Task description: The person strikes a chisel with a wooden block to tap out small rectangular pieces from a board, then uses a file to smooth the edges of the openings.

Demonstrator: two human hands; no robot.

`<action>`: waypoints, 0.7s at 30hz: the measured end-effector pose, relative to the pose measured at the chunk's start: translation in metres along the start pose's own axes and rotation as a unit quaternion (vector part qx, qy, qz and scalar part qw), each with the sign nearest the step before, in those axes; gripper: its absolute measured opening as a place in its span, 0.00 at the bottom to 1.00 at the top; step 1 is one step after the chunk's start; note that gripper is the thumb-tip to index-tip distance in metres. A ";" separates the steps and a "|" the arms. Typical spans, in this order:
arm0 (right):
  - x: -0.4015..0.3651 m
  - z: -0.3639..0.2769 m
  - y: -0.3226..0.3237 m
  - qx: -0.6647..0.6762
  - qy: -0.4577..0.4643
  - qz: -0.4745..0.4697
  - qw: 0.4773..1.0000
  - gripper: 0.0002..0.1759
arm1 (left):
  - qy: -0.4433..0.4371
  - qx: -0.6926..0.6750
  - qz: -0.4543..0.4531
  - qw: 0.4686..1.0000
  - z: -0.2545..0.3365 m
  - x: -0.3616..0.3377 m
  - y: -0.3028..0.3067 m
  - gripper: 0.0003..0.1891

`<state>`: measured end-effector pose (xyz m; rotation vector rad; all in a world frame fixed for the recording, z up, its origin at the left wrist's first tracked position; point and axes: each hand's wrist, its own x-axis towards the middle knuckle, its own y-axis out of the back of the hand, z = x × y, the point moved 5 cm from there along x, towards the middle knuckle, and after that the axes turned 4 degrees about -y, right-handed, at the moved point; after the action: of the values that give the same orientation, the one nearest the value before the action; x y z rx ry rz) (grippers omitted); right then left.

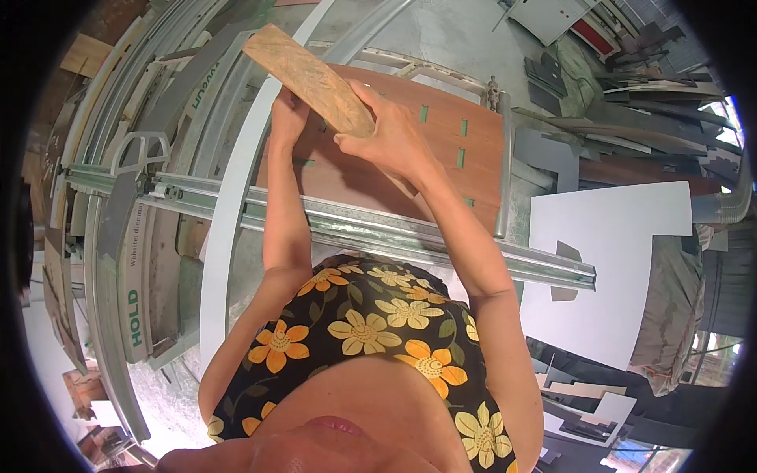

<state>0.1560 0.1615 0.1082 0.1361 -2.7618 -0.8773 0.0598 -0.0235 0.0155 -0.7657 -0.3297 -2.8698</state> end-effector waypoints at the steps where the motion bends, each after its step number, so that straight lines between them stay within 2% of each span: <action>1: 0.000 -0.001 0.000 0.007 0.001 0.004 1.000 0.49 | 0.004 0.001 0.005 1.000 0.000 0.000 0.000 0.16; 6: 0.001 -0.008 0.007 0.029 0.001 0.010 1.000 0.47 | 0.011 0.001 0.027 1.000 -0.007 0.002 -0.003 0.17; 9: 0.000 -0.011 0.009 0.017 0.015 0.029 0.999 0.46 | -0.025 -0.038 0.018 0.999 -0.010 0.003 -0.008 0.16; 12: -0.002 -0.023 0.012 0.035 -0.002 0.015 0.999 0.45 | -0.044 0.004 0.005 0.999 0.000 -0.004 -0.016 0.16; 15: -0.003 -0.016 0.011 0.018 0.011 0.039 0.999 0.44 | -0.077 -0.016 -0.059 0.995 -0.002 -0.008 -0.035 0.17; 18: -0.005 -0.011 0.014 -0.032 -0.056 -0.002 0.998 0.45 | -0.140 0.021 -0.045 0.989 0.008 -0.009 -0.043 0.17; 21: -0.011 -0.002 0.016 -0.055 -0.065 0.012 0.996 0.45 | -0.103 0.034 -0.054 0.993 0.013 -0.008 -0.042 0.18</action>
<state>0.1665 0.1749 0.1169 0.0263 -2.8183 -1.0660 0.0644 0.0209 0.0150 -1.0643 -0.5056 -2.8660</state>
